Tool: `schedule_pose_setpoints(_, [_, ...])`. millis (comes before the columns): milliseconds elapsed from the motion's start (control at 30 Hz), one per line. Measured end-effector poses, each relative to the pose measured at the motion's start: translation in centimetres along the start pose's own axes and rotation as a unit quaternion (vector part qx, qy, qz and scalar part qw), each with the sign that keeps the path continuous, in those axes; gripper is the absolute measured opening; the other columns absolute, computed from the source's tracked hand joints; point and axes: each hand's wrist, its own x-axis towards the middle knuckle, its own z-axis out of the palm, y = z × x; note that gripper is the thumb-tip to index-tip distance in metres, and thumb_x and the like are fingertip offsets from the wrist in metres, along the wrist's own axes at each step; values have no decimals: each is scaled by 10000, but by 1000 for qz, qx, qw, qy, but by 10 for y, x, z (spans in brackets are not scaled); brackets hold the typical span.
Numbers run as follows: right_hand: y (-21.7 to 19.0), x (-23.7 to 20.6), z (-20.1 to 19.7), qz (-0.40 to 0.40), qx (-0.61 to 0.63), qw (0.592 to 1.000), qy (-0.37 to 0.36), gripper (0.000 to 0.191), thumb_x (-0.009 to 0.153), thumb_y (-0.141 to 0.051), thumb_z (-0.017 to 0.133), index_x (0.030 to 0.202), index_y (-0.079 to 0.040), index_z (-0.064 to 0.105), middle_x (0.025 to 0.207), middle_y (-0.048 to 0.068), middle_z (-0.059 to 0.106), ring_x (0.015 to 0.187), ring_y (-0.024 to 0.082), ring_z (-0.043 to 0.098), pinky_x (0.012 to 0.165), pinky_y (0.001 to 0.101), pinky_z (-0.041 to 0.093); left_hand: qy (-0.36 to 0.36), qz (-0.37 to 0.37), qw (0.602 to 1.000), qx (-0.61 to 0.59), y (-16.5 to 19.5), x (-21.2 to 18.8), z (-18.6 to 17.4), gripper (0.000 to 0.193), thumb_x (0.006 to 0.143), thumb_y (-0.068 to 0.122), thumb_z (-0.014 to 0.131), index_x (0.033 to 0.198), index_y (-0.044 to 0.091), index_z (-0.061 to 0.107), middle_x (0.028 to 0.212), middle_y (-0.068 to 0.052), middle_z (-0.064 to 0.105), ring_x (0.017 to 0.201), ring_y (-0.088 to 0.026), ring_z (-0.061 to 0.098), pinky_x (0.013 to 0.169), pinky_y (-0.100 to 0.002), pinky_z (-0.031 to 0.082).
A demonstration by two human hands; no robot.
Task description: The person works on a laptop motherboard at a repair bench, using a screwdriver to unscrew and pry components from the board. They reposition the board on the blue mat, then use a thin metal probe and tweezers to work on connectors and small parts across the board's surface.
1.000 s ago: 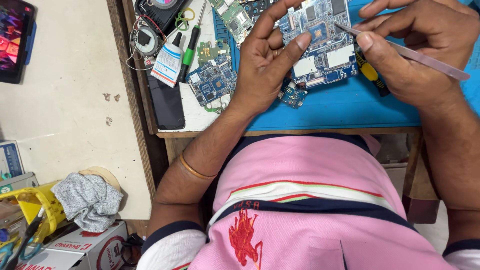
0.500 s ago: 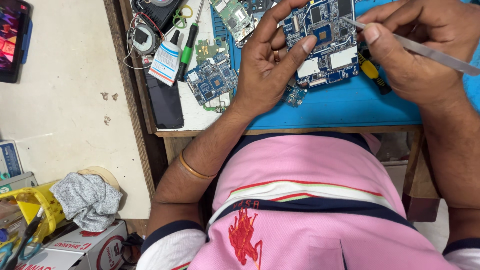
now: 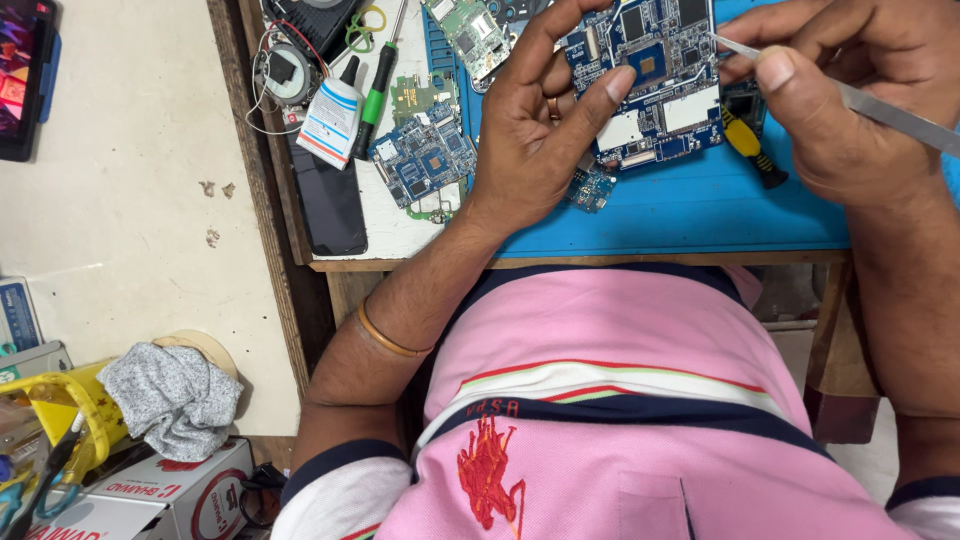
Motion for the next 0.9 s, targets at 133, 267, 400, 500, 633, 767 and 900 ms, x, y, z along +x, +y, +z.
schedule_pose_setpoints(133, [3,-1,-2,-7,-3,1000,-7,213,1203,-68,597,1032,50,553,1147,254,707,990,192,726,843,278,629,5,-3,1000,16,0,-1,0,446,1165,113,608,1538,158,368,1085,-92,709,918,-59,742,702,-203,657])
schedule_pose_setpoints(267, [4,-3,0,1,-15,1000,-6,186,1175,-50,624,1031,48,560,1133,246,713,957,179,719,793,258,612,12,-8,999,38,-2,-3,-1,432,1180,116,660,1534,150,413,829,-6,629,689,1,646,552,-148,529])
schedule_pose_setpoints(400, [1,-3,1,21,-30,999,4,195,1155,-55,654,1012,47,568,1114,246,720,888,160,706,729,244,590,5,-1,999,52,-3,-3,-2,430,1179,125,656,1531,156,410,822,13,615,694,6,650,567,-156,557])
schedule_pose_setpoints(500, [-2,-3,2,66,-31,997,12,161,1101,-62,653,1003,35,570,1104,239,740,804,148,700,662,242,575,1,0,999,52,-3,-2,-2,428,1180,124,657,1530,161,414,806,15,610,685,11,648,562,-151,553])
schedule_pose_setpoints(633, [-5,-2,4,64,33,997,33,147,1164,-79,605,1059,5,546,1149,198,729,909,138,719,805,248,607,8,-18,999,40,-1,-2,0,463,1158,122,646,1551,157,404,855,1,649,724,2,669,578,-158,558])
schedule_pose_setpoints(767, [-6,-1,4,49,76,995,52,158,1249,-90,569,1118,-11,531,1183,166,717,1051,145,742,971,267,630,7,4,997,78,2,-4,3,439,1187,136,656,1546,172,406,802,11,613,728,5,673,598,-167,563])
schedule_pose_setpoints(900, [-8,1,1,45,80,995,49,163,1234,-102,585,1106,-11,540,1203,172,709,1076,154,737,997,280,629,23,10,993,119,8,-4,4,432,1177,164,643,1530,175,395,941,-21,749,790,-21,742,571,-162,563])
